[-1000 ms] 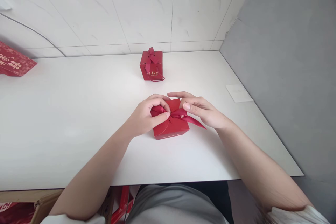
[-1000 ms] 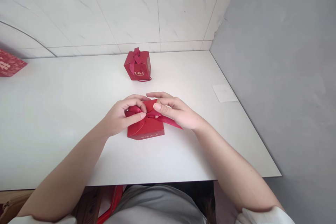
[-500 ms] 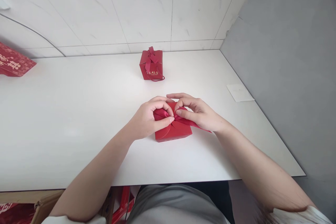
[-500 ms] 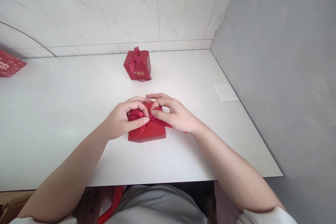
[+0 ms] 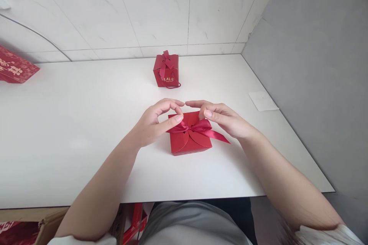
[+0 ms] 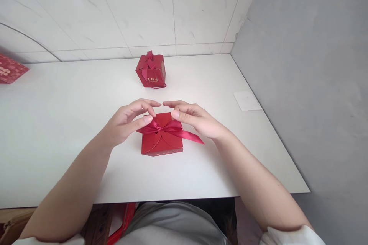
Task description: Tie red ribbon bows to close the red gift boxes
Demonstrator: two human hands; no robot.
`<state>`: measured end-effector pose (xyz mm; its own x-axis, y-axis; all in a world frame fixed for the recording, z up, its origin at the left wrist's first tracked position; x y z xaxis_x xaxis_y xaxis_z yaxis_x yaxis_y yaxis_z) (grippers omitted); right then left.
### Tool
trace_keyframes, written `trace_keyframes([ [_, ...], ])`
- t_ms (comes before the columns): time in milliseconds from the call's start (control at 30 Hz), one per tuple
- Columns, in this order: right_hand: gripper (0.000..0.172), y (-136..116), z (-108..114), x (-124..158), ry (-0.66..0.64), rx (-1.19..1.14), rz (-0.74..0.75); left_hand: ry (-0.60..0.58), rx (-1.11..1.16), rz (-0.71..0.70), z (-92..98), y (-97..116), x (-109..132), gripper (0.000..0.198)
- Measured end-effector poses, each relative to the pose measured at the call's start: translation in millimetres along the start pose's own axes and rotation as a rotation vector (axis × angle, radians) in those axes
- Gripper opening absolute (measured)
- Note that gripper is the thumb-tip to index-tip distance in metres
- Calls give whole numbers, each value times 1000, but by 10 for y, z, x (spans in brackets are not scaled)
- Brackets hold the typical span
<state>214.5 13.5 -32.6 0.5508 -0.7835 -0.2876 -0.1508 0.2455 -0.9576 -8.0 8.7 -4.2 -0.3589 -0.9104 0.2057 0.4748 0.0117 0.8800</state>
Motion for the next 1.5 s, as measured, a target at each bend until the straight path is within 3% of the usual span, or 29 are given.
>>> trace_keyframes([
  [167, 35, 13, 26, 1, -150, -32, 43, -17, -58, 5, 28, -34, -22, 28],
  [333, 35, 82, 60, 7, -46, -2, 86, -130, -9, 29, 15, -44, -27, 39],
  [467, 38, 128, 43, 10, 54, -61, 78, -229, 71, 30, -30, -31, -29, 36],
  [633, 52, 169, 5, 1, 191, -20, 184, -201, 143, -10, -26, -9, -12, 32],
  [767, 51, 236, -40, -11, 220, 120, 190, -161, 12, -10, -26, -49, -39, 34],
  [833, 45, 211, -42, -3, 321, 306, 296, -166, -10, 2, -38, -89, -73, 38],
  [933, 24, 32, -86, 59, 455, 666, 621, -200, 61, 1, -58, -127, -113, 41],
  [1000, 14, -135, -197, 119, 355, 876, 859, -194, 65, -14, -66, -117, -116, 41],
  [1067, 16, -269, -373, 177, 111, 1038, 1020, -175, 32, -42, -71, -84, -101, 39],
  [1167, 39, -322, -675, 232, -196, 1235, 1035, -142, 3, -84, -74, -39, -75, 37],
  [1233, 51, -270, -860, 245, -293, 1351, 1048, -104, 12, -87, -69, -40, -74, 35],
  [1367, 59, -97, -1045, 212, -296, 1509, 921, -63, 22, -64, -64, -102, -108, 31],
  [1500, 55, -98, -971, 205, -265, 1482, 900, 6, 34, -81, -37, -135, -129, 37],
])
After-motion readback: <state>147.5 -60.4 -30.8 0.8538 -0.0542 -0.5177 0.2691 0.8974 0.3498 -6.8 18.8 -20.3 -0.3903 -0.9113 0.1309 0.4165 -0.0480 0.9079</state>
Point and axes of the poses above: each hand's wrist, its own x-axis away from the middle knuckle, its own z-axis out of the back of the hand, y = z × x, the point moved 2 cm from there along -x, towards the middle knuckle, and after that the axes turned 13 degrees about z, right-handed, at the moved point
